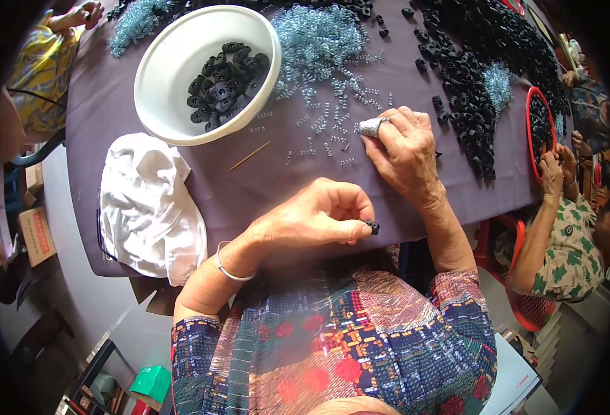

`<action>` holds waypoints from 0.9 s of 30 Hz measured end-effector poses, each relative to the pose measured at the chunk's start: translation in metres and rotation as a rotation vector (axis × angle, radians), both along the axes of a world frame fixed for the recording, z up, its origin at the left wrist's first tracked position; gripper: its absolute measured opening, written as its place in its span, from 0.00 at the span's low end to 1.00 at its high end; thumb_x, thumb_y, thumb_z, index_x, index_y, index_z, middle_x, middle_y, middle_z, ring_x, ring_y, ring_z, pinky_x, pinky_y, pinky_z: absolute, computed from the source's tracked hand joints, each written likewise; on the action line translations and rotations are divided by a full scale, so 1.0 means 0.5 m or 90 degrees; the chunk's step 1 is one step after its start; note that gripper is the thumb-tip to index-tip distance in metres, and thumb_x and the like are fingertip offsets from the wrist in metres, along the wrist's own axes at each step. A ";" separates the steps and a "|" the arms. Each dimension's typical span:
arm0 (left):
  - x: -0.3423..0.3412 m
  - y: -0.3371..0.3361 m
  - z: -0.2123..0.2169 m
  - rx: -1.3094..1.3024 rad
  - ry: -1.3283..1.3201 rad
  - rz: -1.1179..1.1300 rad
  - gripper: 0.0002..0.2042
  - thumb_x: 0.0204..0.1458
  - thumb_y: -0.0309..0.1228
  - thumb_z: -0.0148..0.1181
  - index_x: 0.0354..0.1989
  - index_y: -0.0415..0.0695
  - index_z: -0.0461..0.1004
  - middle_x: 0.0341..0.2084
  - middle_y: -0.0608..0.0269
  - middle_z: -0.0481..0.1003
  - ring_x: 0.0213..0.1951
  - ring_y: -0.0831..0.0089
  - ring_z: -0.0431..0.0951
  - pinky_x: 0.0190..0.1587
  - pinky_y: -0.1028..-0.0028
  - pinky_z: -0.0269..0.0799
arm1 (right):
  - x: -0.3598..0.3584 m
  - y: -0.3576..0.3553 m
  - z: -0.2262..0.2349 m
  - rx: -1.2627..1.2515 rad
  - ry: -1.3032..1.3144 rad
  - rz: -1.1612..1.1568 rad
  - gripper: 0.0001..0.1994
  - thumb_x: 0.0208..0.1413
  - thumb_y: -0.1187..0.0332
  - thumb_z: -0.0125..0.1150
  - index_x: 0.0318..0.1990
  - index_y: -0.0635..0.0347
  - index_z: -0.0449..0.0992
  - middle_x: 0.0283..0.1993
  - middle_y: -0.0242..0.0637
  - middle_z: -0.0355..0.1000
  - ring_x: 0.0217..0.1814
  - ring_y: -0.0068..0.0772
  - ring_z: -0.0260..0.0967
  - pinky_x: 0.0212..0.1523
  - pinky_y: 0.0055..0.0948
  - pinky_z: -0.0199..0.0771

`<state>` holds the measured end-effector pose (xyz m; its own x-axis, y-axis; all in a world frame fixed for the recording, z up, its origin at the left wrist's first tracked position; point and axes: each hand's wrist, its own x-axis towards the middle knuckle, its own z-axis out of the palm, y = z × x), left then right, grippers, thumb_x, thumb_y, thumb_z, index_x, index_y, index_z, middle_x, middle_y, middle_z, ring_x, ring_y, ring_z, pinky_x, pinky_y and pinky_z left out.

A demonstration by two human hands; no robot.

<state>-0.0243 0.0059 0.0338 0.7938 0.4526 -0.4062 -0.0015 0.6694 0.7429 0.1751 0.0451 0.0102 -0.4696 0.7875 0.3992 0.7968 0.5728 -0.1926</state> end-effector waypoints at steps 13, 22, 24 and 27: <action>0.007 0.002 -0.021 0.157 0.024 0.312 0.07 0.56 0.26 0.58 0.40 0.37 0.72 0.29 0.67 0.74 0.30 0.82 0.74 0.34 0.81 0.72 | 0.009 -0.021 0.025 0.010 0.217 0.000 0.11 0.40 0.84 0.64 0.33 0.63 0.75 0.34 0.38 0.75 0.35 0.38 0.73 0.38 0.30 0.72; 0.016 0.001 -0.035 0.225 0.055 0.333 0.08 0.56 0.26 0.58 0.40 0.36 0.72 0.31 0.65 0.76 0.30 0.82 0.75 0.34 0.80 0.73 | -0.002 -0.082 0.068 -0.059 0.255 0.045 0.12 0.40 0.83 0.62 0.36 0.69 0.73 0.31 0.45 0.71 0.34 0.48 0.71 0.36 0.37 0.71; 0.019 -0.002 -0.035 0.272 0.067 0.319 0.08 0.55 0.25 0.59 0.41 0.36 0.72 0.30 0.65 0.76 0.30 0.82 0.75 0.34 0.80 0.73 | 0.000 -0.089 0.074 -0.042 0.218 0.041 0.12 0.40 0.83 0.62 0.37 0.69 0.72 0.31 0.45 0.71 0.34 0.47 0.70 0.36 0.37 0.71; 0.022 -0.006 -0.039 0.337 0.077 0.308 0.08 0.55 0.25 0.59 0.41 0.36 0.72 0.30 0.66 0.76 0.30 0.83 0.74 0.34 0.81 0.72 | 0.003 -0.097 0.085 -0.026 0.154 0.069 0.13 0.44 0.82 0.64 0.39 0.68 0.73 0.33 0.44 0.72 0.33 0.46 0.71 0.35 0.37 0.72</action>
<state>-0.0134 0.0031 0.0145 0.4188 0.9016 -0.1082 -0.1033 0.1657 0.9808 0.1767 -0.0036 0.0526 -0.4472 0.7555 0.4787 0.6589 0.6402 -0.3950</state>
